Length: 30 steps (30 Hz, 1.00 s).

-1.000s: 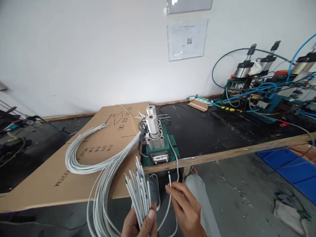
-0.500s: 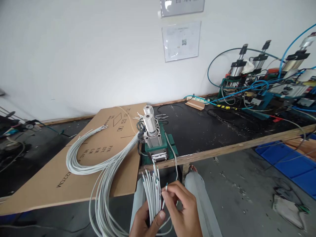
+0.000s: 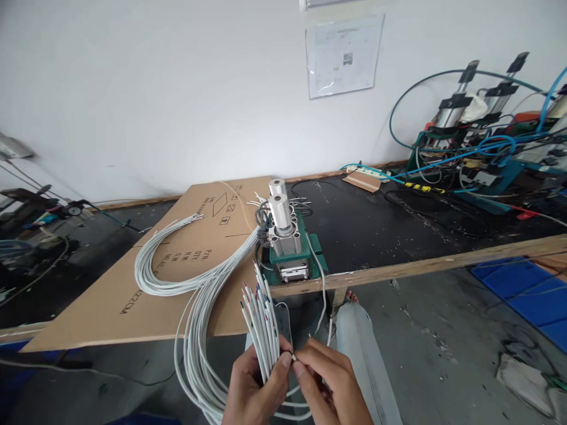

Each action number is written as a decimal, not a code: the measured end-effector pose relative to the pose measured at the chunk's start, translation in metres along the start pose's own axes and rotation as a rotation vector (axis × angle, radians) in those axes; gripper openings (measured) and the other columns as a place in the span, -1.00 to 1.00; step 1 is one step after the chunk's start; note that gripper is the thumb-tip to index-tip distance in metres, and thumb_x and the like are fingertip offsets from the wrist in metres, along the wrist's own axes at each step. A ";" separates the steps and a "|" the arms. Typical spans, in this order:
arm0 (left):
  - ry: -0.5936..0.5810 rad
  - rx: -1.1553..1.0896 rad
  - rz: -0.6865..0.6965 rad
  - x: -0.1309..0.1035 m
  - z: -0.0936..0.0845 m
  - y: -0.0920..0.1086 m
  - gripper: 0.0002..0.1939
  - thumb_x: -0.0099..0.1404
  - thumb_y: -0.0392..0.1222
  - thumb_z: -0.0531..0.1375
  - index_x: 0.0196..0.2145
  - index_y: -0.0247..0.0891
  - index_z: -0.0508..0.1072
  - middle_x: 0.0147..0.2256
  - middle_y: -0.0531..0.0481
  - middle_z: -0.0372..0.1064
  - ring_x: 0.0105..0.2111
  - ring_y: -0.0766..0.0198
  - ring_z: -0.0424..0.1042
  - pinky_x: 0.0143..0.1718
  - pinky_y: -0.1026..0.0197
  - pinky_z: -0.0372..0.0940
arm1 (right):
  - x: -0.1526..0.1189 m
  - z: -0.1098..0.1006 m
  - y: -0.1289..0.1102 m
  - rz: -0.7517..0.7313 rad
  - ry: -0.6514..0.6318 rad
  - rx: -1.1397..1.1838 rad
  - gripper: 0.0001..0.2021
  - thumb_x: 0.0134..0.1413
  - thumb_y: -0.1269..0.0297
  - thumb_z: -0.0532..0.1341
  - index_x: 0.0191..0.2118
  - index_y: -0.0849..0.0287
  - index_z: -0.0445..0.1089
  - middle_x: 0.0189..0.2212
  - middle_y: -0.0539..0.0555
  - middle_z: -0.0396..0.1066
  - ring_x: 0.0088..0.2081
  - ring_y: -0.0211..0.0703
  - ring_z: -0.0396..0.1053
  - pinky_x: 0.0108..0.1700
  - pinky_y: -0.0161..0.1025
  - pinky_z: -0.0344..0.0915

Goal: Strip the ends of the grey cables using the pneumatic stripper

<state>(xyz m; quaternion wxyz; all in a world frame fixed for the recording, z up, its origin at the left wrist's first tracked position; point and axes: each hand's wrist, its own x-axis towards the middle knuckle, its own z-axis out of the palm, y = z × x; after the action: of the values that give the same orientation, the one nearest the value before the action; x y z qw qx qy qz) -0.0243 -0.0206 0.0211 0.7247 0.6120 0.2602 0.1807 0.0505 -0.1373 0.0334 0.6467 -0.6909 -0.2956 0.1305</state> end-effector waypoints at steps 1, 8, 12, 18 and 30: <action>0.007 0.010 -0.002 0.000 0.000 0.000 -0.46 0.23 0.29 0.30 -0.26 -0.34 0.51 -0.66 0.22 -0.06 -0.65 0.46 -0.14 -0.62 0.34 -0.20 | 0.003 -0.001 -0.002 -0.031 -0.054 0.004 -0.52 0.34 -0.18 0.09 -0.41 0.09 0.44 -0.44 0.09 0.37 -0.52 -0.19 0.32 -0.47 -0.33 0.34; 0.083 0.151 0.012 -0.001 0.006 0.021 -0.77 0.20 -0.08 0.23 -0.38 -0.34 0.49 -0.64 0.18 -0.01 -0.61 0.42 -0.09 -0.58 0.29 -0.15 | 0.009 -0.002 0.005 -0.028 -0.216 -0.016 -0.60 0.45 0.02 0.02 -0.31 0.09 0.45 -0.47 0.03 0.22 -0.51 -0.23 0.28 -0.48 -0.34 0.24; 0.114 0.262 0.051 -0.002 0.013 0.039 -0.79 0.11 -0.12 0.17 -0.48 -0.34 0.46 -0.63 0.16 0.02 -0.58 0.40 -0.03 -0.51 0.27 -0.07 | 0.003 -0.010 0.017 -0.127 -0.245 -0.231 -0.64 0.48 0.12 -0.01 -0.18 0.07 0.50 -0.39 0.08 0.39 -0.44 -0.21 0.42 -0.35 -0.37 0.43; 0.091 0.338 0.051 -0.003 0.017 0.047 -0.81 0.04 -0.14 0.13 -0.53 -0.33 0.42 -0.61 0.12 0.11 -0.56 0.38 0.01 -0.48 0.29 -0.02 | -0.001 -0.029 0.030 -0.433 -0.192 -0.632 -0.68 0.48 0.13 0.01 0.12 -0.04 0.45 -0.05 0.12 0.55 -0.19 -0.10 0.58 -0.22 -0.40 0.51; 0.009 0.261 -0.020 0.001 0.006 0.030 -0.81 0.12 -0.13 0.15 -0.44 -0.31 0.45 -0.65 0.16 0.05 -0.65 0.40 -0.01 -0.61 0.28 -0.07 | 0.000 -0.002 0.010 -0.077 -0.209 -0.103 -0.66 0.47 0.18 0.00 -0.36 0.14 0.32 -0.48 -0.02 0.18 -0.52 -0.30 0.20 -0.46 -0.34 0.13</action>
<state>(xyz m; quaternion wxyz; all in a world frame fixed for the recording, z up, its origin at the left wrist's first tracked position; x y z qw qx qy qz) -0.0184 -0.0196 0.0508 0.6394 0.6977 0.2909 0.1410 0.0538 -0.1385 0.0240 0.5805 -0.6941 -0.3939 0.1617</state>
